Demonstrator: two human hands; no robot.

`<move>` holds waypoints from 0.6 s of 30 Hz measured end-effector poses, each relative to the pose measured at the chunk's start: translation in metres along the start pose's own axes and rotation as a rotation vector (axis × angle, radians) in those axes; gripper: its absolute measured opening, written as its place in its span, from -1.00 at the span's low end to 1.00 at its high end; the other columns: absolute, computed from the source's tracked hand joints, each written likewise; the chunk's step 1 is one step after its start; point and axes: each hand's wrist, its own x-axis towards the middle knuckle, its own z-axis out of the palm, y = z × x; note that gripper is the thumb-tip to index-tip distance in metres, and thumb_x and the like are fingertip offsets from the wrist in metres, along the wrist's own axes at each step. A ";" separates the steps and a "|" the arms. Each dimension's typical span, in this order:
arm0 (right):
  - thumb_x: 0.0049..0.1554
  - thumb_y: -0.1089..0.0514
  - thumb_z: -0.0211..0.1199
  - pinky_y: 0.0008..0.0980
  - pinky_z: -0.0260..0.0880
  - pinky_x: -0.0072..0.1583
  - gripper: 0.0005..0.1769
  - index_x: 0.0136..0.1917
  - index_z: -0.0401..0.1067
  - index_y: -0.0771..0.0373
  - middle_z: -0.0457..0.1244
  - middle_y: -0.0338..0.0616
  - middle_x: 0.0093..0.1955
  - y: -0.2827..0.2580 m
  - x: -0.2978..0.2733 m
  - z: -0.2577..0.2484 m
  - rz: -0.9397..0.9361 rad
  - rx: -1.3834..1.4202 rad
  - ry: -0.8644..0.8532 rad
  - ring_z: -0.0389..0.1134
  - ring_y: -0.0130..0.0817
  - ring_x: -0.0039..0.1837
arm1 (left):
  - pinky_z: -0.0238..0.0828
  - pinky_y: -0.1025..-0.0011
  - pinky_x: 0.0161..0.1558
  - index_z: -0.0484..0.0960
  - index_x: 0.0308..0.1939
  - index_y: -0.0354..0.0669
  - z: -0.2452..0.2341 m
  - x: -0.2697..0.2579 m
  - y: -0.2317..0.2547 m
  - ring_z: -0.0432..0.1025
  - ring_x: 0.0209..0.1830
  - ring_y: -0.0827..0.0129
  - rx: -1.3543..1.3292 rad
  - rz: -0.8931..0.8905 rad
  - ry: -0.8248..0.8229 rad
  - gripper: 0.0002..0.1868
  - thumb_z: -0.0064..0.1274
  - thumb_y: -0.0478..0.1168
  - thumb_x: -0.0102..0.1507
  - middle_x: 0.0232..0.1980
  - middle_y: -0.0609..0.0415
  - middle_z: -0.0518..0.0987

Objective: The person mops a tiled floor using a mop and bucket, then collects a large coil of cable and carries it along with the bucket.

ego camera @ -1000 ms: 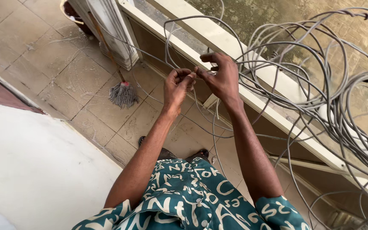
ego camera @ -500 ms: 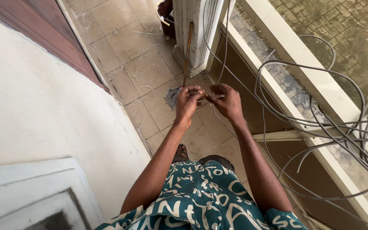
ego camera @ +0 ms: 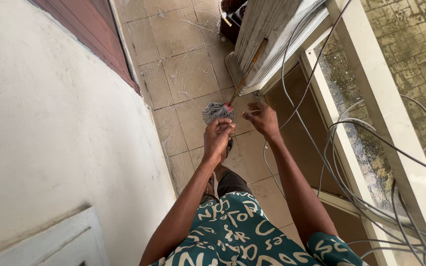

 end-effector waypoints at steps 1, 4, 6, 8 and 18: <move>-0.04 -0.06 0.53 -0.26 0.50 0.15 -0.34 0.24 0.48 0.32 0.40 0.00 0.19 0.001 0.016 0.002 0.004 -0.013 0.002 0.47 -0.22 0.18 | 0.59 0.42 -0.12 0.60 -0.10 -0.18 0.003 0.019 -0.002 0.59 -0.19 0.49 -0.021 0.030 -0.005 -0.83 0.16 -0.25 0.25 -0.17 0.12 0.66; -0.02 -0.05 0.51 -0.28 0.52 0.16 -0.34 0.27 0.48 0.31 0.43 0.03 0.15 0.007 0.071 0.004 0.031 0.032 -0.020 0.50 -0.23 0.17 | 0.57 0.43 -0.08 0.61 -0.08 -0.24 0.016 0.069 -0.003 0.58 -0.19 0.45 0.005 0.057 0.022 -0.83 0.17 -0.28 0.27 -0.19 0.07 0.66; -0.04 -0.05 0.53 -0.25 0.50 0.14 -0.32 0.25 0.47 0.33 0.39 0.03 0.19 0.010 0.112 0.009 -0.015 -0.015 0.028 0.50 -0.21 0.14 | 0.56 0.44 -0.08 0.61 -0.08 -0.25 0.025 0.109 0.005 0.58 -0.20 0.43 0.051 0.065 0.042 -0.82 0.17 -0.30 0.25 -0.21 0.08 0.66; -0.06 -0.05 0.55 -0.23 0.49 0.14 -0.29 0.26 0.46 0.32 0.36 0.02 0.23 0.017 0.157 0.008 -0.032 -0.064 0.092 0.49 -0.20 0.12 | 0.58 0.44 -0.09 0.59 -0.09 -0.25 0.037 0.143 0.008 0.58 -0.20 0.46 0.084 0.059 0.042 -0.81 0.15 -0.33 0.23 -0.21 0.14 0.68; 0.00 0.08 0.51 -0.03 0.20 0.47 0.03 0.58 0.05 0.36 0.00 0.16 0.60 0.117 0.366 0.056 -0.162 -0.259 0.270 0.09 0.10 0.56 | 0.58 0.45 -0.07 0.59 -0.07 -0.29 0.055 0.282 -0.038 0.57 -0.17 0.45 -0.004 0.046 0.039 -0.83 0.16 -0.35 0.27 -0.16 0.01 0.66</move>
